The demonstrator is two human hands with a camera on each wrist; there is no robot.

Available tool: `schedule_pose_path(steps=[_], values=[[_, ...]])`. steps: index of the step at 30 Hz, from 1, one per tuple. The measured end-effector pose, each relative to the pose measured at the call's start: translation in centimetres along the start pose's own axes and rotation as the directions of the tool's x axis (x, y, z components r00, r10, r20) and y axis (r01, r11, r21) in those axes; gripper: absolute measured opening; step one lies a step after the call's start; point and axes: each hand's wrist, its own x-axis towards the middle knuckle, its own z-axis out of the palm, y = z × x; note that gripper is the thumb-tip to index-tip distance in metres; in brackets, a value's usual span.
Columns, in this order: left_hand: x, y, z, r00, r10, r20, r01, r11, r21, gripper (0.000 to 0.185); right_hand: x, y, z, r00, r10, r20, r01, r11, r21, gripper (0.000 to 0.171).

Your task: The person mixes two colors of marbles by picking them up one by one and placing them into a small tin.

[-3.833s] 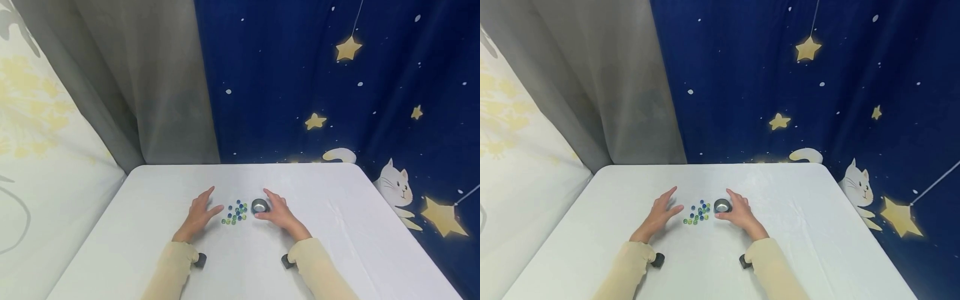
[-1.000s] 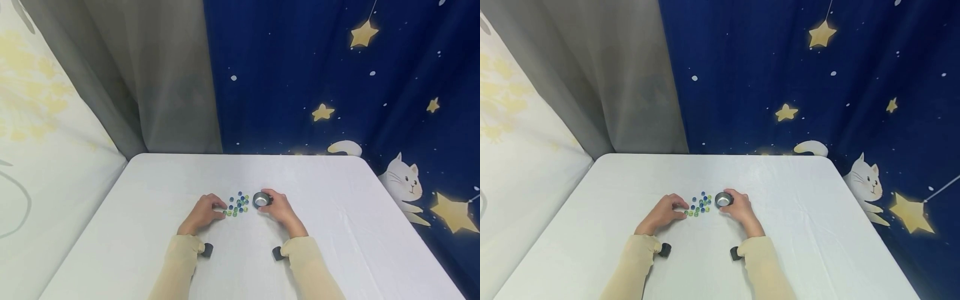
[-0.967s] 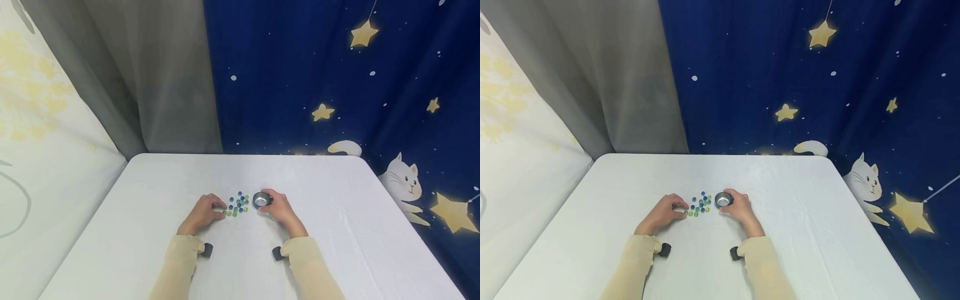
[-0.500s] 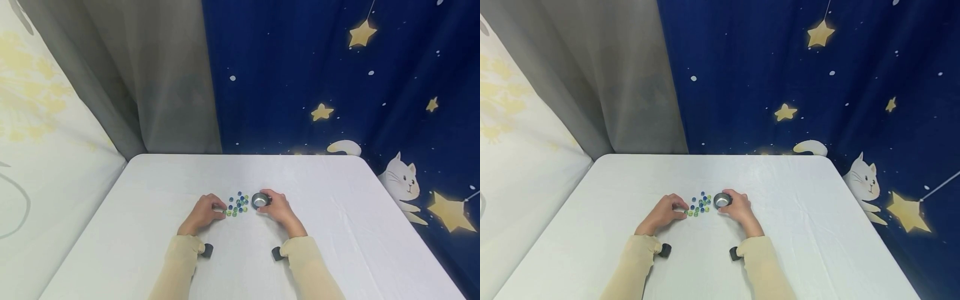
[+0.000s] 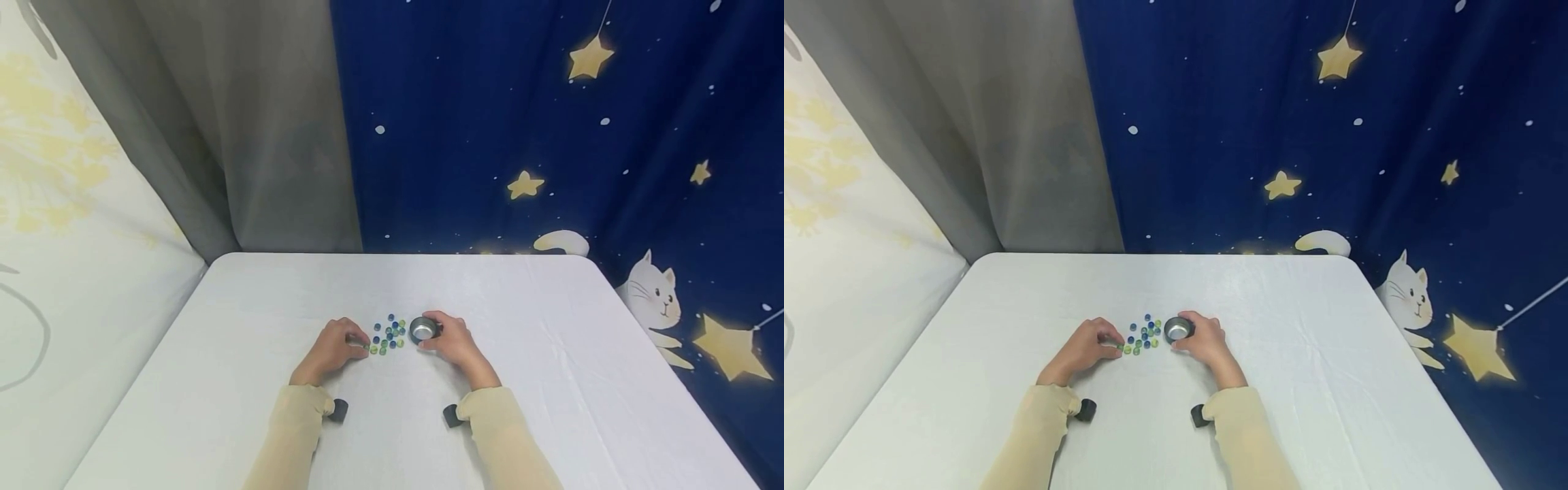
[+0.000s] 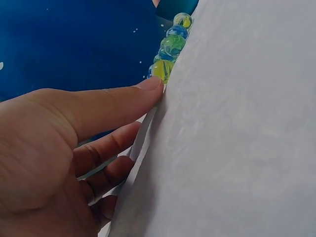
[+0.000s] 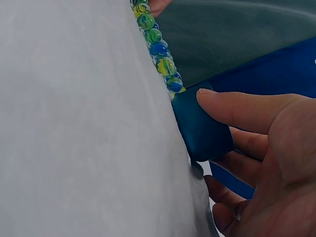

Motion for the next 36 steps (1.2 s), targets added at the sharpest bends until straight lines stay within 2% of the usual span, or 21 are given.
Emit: schedule_pose_path(steps=[8,16,26,36], values=[[0.1,0.0,-0.3,1.000,-0.018,-0.009,0.017,0.998,-0.065,0.018,0.2,0.1,0.0,1.000,0.000,-0.007,0.000,1.000,-0.006,0.061],[0.0,1.0,-0.4,0.997,-0.061,-0.044,0.056,0.992,-0.116,0.018,0.2,0.3,0.1,1.000,0.002,-0.006,-0.002,1.000,-0.001,0.061],[0.5,2.8,0.0,0.995,-0.009,-0.096,-0.004,0.991,-0.134,0.017,0.3,0.6,0.1,1.000,-0.010,-0.009,0.010,1.000,-0.010,0.061],[0.5,3.8,0.5,0.989,0.039,-0.143,-0.059,0.988,-0.140,0.017,0.4,0.7,0.2,1.000,-0.021,-0.011,0.021,1.000,0.000,0.060]])
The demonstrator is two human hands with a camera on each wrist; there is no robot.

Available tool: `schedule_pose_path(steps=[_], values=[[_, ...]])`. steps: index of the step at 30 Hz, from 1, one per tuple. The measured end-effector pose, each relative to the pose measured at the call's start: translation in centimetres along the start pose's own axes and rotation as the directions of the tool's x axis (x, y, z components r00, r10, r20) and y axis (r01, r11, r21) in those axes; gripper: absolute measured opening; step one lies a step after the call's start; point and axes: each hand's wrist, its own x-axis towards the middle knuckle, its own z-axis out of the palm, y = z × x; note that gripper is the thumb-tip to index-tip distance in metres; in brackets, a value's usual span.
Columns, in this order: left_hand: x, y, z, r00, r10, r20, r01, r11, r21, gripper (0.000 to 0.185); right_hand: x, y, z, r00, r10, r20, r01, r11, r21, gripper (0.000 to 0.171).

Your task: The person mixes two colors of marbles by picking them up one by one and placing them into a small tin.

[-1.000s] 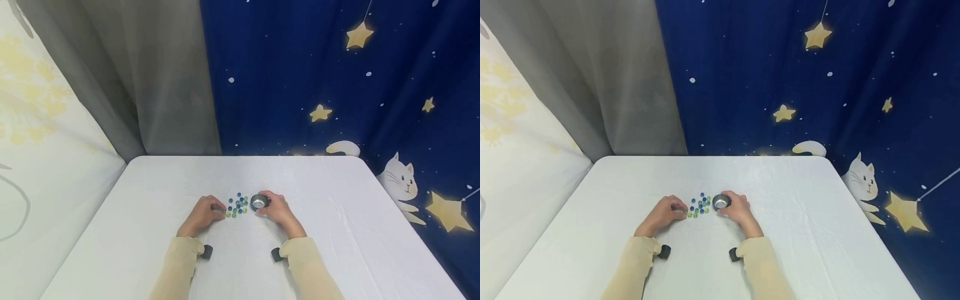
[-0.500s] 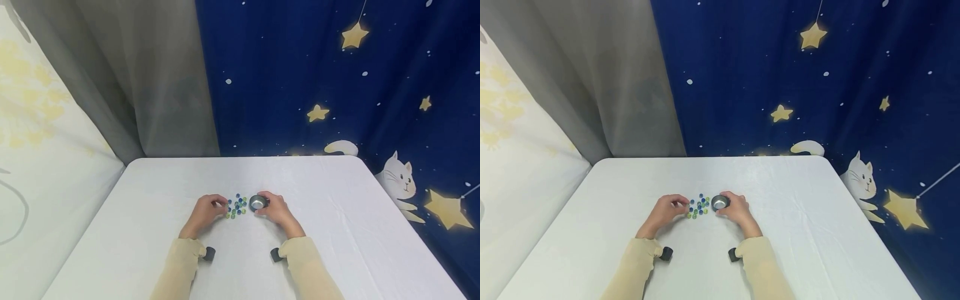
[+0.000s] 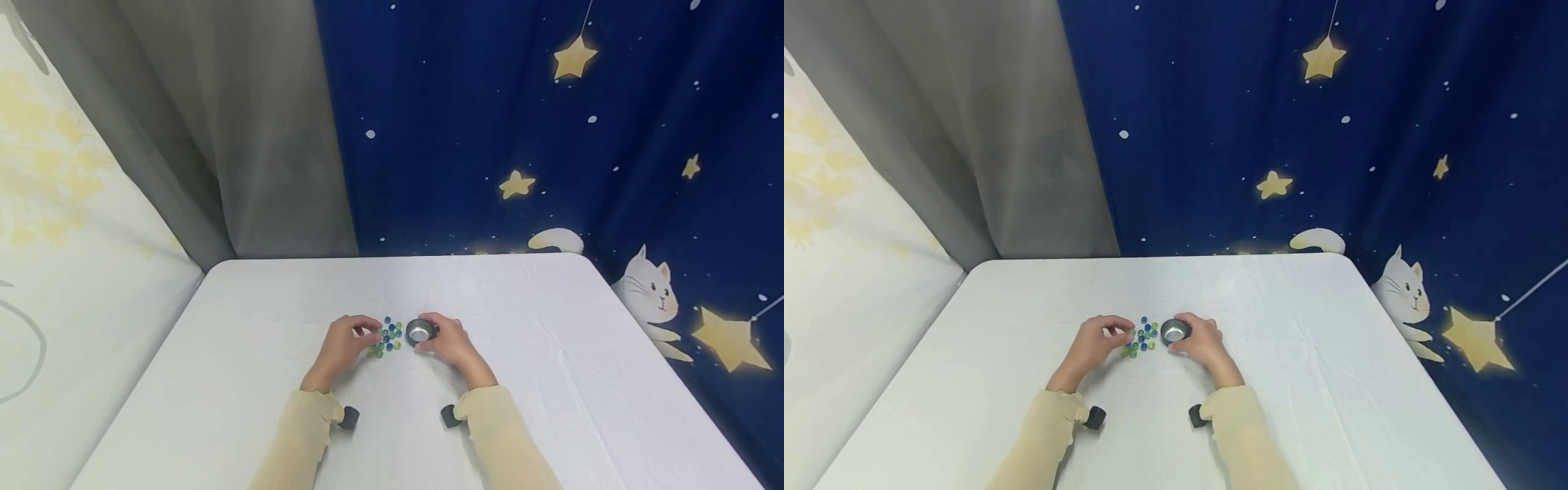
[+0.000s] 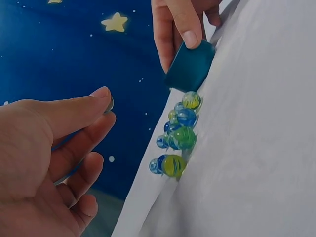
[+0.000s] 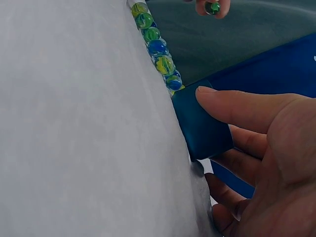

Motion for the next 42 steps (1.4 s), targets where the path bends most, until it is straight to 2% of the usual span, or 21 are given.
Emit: schedule_pose_path(steps=[8,18,27,33,42], values=[[0.0,1.0,0.1,1.000,0.002,-0.013,-0.002,1.000,-0.024,0.017,-0.2,0.0,-0.1,1.000,0.008,-0.006,-0.008,1.000,0.006,0.060],[0.3,1.2,0.4,1.000,0.021,-0.004,-0.021,0.998,-0.054,0.016,-0.2,-0.2,-0.1,1.000,0.000,-0.004,0.000,1.000,-0.007,0.061],[1.2,2.2,0.6,1.000,-0.007,-0.011,0.006,0.997,-0.075,0.015,-0.3,0.0,-0.1,1.000,0.001,-0.009,-0.001,1.000,-0.003,0.061],[1.7,2.5,1.4,0.999,0.038,-0.029,-0.041,0.991,-0.124,0.014,-0.2,0.2,0.0,1.000,-0.019,-0.005,0.019,1.000,0.006,0.060],[2.1,2.8,2.9,1.000,0.001,-0.030,-0.007,0.983,-0.185,0.014,-0.2,0.3,-0.1,1.000,-0.023,-0.008,0.023,1.000,0.000,0.061]])
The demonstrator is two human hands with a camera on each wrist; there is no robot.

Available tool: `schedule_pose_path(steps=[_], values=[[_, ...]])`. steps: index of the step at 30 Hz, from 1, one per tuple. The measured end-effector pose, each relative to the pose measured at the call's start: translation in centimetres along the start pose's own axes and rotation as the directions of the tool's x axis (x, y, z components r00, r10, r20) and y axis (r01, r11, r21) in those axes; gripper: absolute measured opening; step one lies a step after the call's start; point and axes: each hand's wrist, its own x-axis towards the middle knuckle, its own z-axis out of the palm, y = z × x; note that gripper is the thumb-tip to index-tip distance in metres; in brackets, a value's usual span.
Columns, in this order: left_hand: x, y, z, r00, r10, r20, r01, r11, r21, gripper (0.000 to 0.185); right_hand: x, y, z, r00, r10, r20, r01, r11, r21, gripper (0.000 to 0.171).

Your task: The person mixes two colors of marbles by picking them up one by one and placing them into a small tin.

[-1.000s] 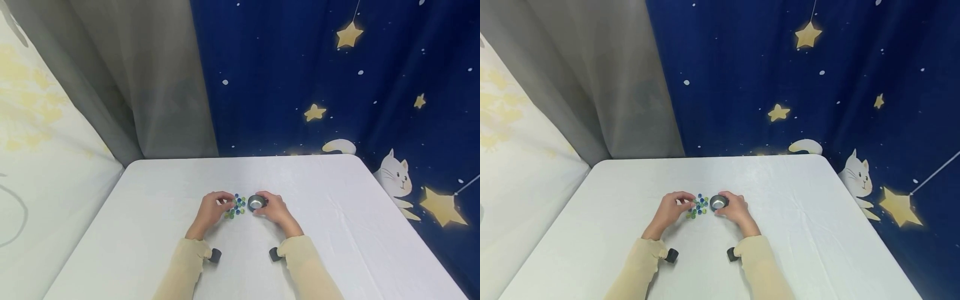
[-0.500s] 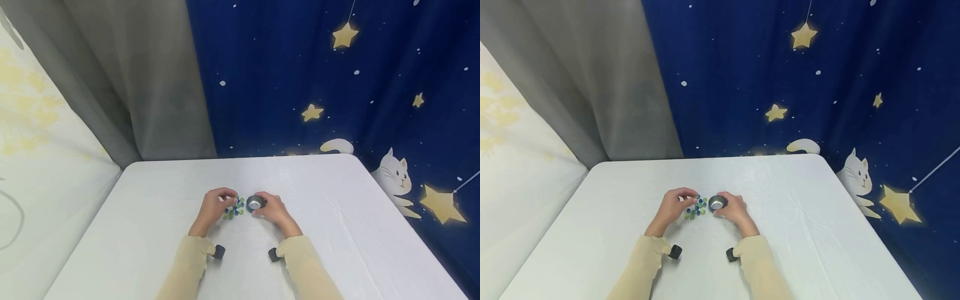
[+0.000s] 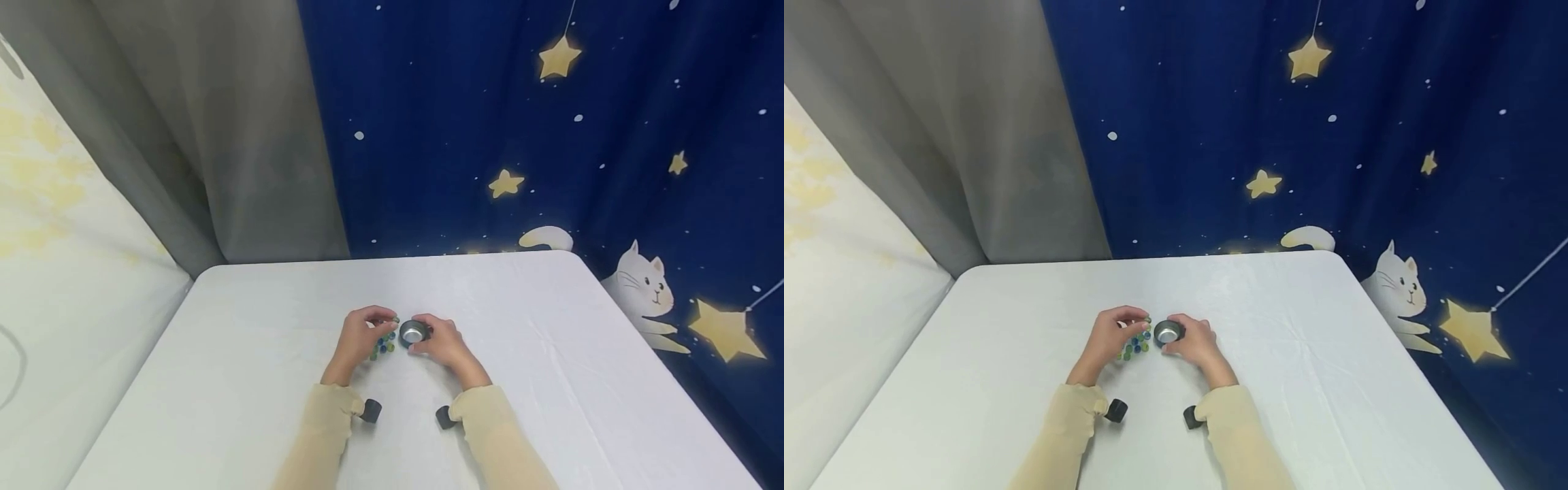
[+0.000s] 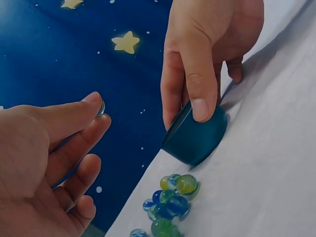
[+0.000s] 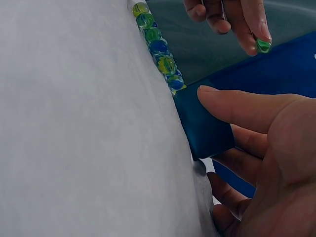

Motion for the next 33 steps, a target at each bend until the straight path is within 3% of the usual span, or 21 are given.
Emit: schedule_pose_path(steps=[9,18,25,33], values=[[0.2,-0.1,0.4,1.000,-0.003,-0.012,0.002,1.000,-0.028,0.015,0.0,-0.2,0.0,1.000,-0.001,0.003,0.001,1.000,0.005,0.067],[0.3,-0.2,1.0,0.998,0.047,-0.028,-0.049,0.998,-0.043,0.016,0.0,-0.1,0.1,1.000,0.003,-0.007,-0.003,1.000,0.009,0.061],[0.2,-0.3,1.7,0.997,-0.017,-0.070,0.012,0.997,-0.073,0.016,0.1,-0.1,0.2,1.000,-0.001,-0.006,0.001,1.000,0.002,0.061],[0.2,-0.7,2.6,0.996,-0.031,-0.087,0.024,0.997,-0.080,0.017,0.2,-0.2,0.2,1.000,0.003,-0.015,-0.003,1.000,-0.014,0.061]])
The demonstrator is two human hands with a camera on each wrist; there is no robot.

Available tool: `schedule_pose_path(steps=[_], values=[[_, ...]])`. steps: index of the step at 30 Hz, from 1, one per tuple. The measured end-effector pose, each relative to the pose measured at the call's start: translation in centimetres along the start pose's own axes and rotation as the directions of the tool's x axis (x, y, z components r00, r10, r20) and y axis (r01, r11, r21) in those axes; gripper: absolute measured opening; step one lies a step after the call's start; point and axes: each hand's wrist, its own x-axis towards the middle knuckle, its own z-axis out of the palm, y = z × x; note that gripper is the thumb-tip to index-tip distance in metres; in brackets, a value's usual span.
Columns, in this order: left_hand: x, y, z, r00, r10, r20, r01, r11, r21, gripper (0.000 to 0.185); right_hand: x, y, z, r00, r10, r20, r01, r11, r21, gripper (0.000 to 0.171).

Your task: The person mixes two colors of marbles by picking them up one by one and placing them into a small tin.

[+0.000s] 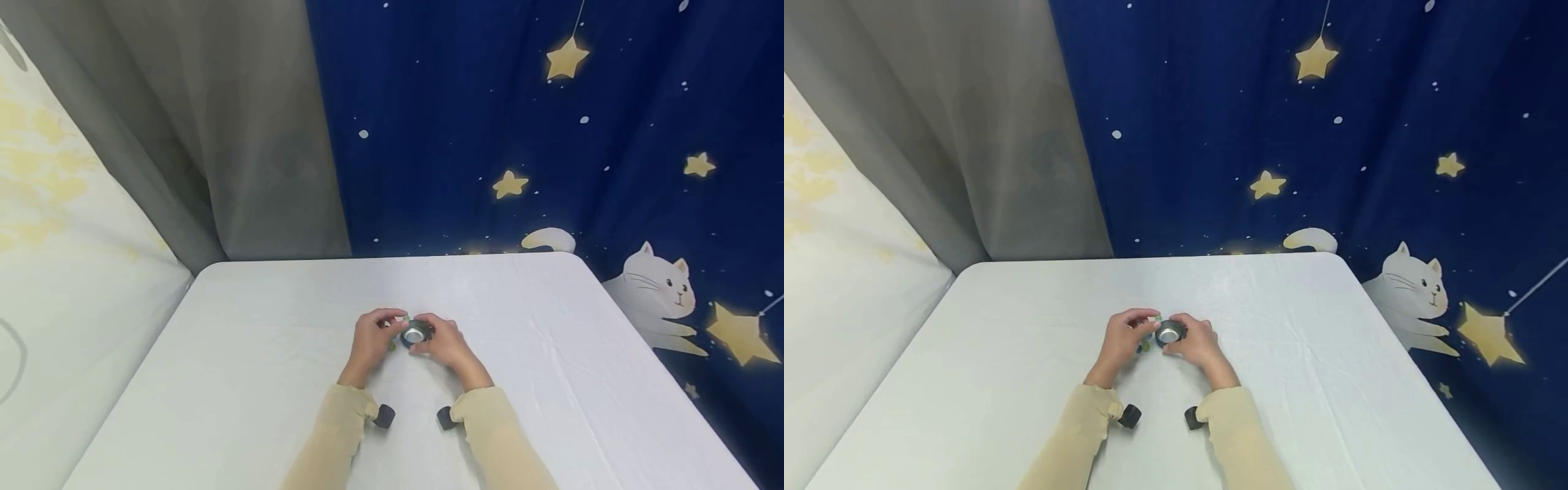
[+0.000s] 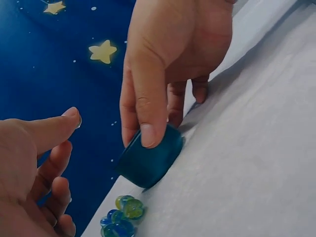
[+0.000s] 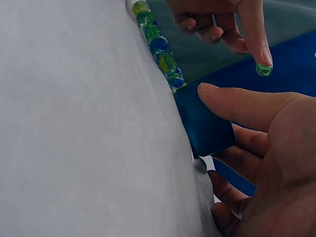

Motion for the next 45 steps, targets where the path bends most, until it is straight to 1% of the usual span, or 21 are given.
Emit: schedule_pose_path(steps=[2,5,14,19,27,31,35,43,45], values=[[0.0,0.0,0.2,1.000,-0.012,0.005,0.012,1.000,0.000,0.017,0.0,0.0,0.0,1.000,0.000,-0.002,0.000,1.000,-0.004,0.061],[-0.2,0.0,0.5,1.000,-0.006,0.010,0.006,1.000,0.004,0.017,0.0,0.0,0.0,1.000,-0.001,-0.004,0.001,1.000,-0.003,0.060],[-0.2,-0.3,1.0,1.000,-0.020,0.016,0.019,0.998,0.064,0.018,0.0,0.1,0.0,1.000,-0.004,-0.001,0.004,1.000,-0.007,0.060],[-0.1,-0.6,1.1,0.999,-0.030,0.022,0.028,0.997,0.078,0.017,0.0,0.1,0.0,1.000,-0.017,-0.004,0.017,1.000,-0.017,0.060],[-0.2,-0.5,0.9,0.999,-0.031,0.035,0.027,0.995,0.093,0.017,0.1,0.1,0.0,1.000,-0.011,0.005,0.011,1.000,-0.003,0.061],[-0.1,-0.3,0.4,0.999,-0.024,0.034,0.021,0.997,0.078,0.017,0.1,0.1,0.0,1.000,-0.013,0.002,0.013,1.000,-0.007,0.060],[0.1,-0.4,-0.5,0.999,-0.020,0.035,0.017,0.998,0.068,0.017,0.0,0.0,0.1,1.000,-0.010,0.001,0.010,1.000,-0.004,0.059],[0.3,-0.2,-2.8,0.999,0.006,0.045,-0.011,0.995,0.095,0.018,0.0,0.1,0.2,1.000,0.012,0.003,-0.012,1.000,-0.007,0.060],[0.3,-0.1,-3.1,0.998,-0.005,0.056,-0.001,0.995,0.102,0.018,0.0,0.1,0.2,1.000,0.014,0.006,-0.014,1.000,-0.008,0.060]])
